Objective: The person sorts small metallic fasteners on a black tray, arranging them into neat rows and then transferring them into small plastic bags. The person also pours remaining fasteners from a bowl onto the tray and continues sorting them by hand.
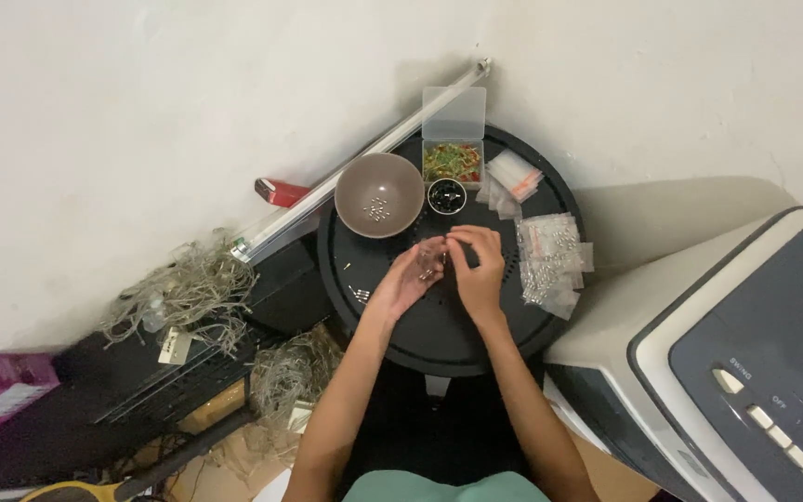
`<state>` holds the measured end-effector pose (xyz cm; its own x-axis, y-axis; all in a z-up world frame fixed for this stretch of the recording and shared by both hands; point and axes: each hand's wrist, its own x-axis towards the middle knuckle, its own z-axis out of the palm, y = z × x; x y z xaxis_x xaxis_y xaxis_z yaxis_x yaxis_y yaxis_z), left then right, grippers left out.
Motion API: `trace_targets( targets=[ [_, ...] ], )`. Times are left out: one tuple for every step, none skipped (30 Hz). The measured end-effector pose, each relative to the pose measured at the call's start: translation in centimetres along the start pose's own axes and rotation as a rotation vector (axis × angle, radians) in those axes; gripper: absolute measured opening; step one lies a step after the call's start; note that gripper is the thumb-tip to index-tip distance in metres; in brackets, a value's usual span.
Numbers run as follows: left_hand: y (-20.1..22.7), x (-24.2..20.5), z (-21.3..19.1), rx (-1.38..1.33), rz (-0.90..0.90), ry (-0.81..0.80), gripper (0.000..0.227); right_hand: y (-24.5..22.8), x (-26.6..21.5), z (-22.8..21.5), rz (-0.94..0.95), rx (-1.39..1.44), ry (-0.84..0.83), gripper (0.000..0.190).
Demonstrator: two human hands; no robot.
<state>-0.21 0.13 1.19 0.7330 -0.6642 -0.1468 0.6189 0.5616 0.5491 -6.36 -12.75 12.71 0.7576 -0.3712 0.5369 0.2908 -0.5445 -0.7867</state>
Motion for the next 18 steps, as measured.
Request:
trace_targets(
  targets=[
    [0.1,0.0,0.0,-0.002,0.002,-0.001,0.062,0.4,-0.1,-0.1,-0.003,-0.001,-0.002,0.006],
    [0.1,-0.1,0.0,-0.012,0.004,0.002,0.064,0.8,-0.3,-0.3,0.025,0.004,0.01,0.004],
    [0.2,-0.2,-0.1,-0.021,0.006,0.004,0.065,1.2,-0.4,-0.4,0.053,0.01,0.022,0.002],
    [0.0,-0.1,-0.2,-0.023,0.005,0.004,0.065,1.3,-0.6,-0.5,0.053,0.008,0.021,0.002],
    [-0.1,0.0,-0.3,-0.039,0.004,0.005,0.067,1.4,-0.7,-0.6,0.074,-0.008,0.014,0.001],
    [-0.2,0.1,-0.5,-0.055,0.003,0.008,0.07,1.5,-0.7,-0.7,0.094,-0.023,0.006,0.001],
    [-0.2,0.5,-0.6,-0.057,0.004,0.007,0.07,1.5,-0.8,-0.6,0.092,-0.025,0.005,0.001],
    [-0.4,0.6,-0.9,-0.083,-0.004,0.005,0.067,1.4,-1.0,-0.6,0.119,-0.02,-0.01,0.002],
    [-0.6,0.6,-1.2,-0.11,-0.013,0.004,0.064,1.3,-1.3,-0.5,0.145,-0.016,-0.025,0.004],
    [-0.4,0.5,-1.1,-0.117,-0.015,0.014,0.064,1.5,-1.7,-0.4,0.154,-0.017,-0.034,0.004],
    [-0.2,0.3,-1.0,-0.132,-0.012,0.007,0.065,1.6,-2.1,-0.4,0.169,-0.042,-0.043,0.005],
    [0.3,0.6,-0.9,-0.141,-0.003,-0.005,0.066,1.9,-2.2,-0.2,0.176,-0.062,-0.047,0.006],
    [0.2,0.2,-0.9,-0.142,-0.001,-0.001,0.066,2.3,-2.8,-0.5,0.177,-0.06,-0.051,0.006],
    [0.2,0.1,-0.7,-0.165,-0.002,0.013,0.066,2.8,-3.1,-0.7,0.2,-0.097,-0.064,0.008],
    [0.3,0.1,-0.5,-0.189,-0.002,0.027,0.065,3.2,-3.4,-1.0,0.223,-0.134,-0.078,0.01],
    [0.3,0.1,-0.5,-0.19,-0.007,0.029,0.065,3.4,-3.3,-1.7,0.228,-0.136,-0.078,0.01],
    [0.3,0.0,-0.5,-0.184,-0.013,0.038,0.064,3.7,-3.2,-2.4,0.24,-0.179,-0.155,0.008],
    [0.3,0.0,-0.5,-0.176,-0.02,0.045,0.063,3.9,-3.1,-3.2,0.252,-0.22,-0.231,0.008]
  ],
)
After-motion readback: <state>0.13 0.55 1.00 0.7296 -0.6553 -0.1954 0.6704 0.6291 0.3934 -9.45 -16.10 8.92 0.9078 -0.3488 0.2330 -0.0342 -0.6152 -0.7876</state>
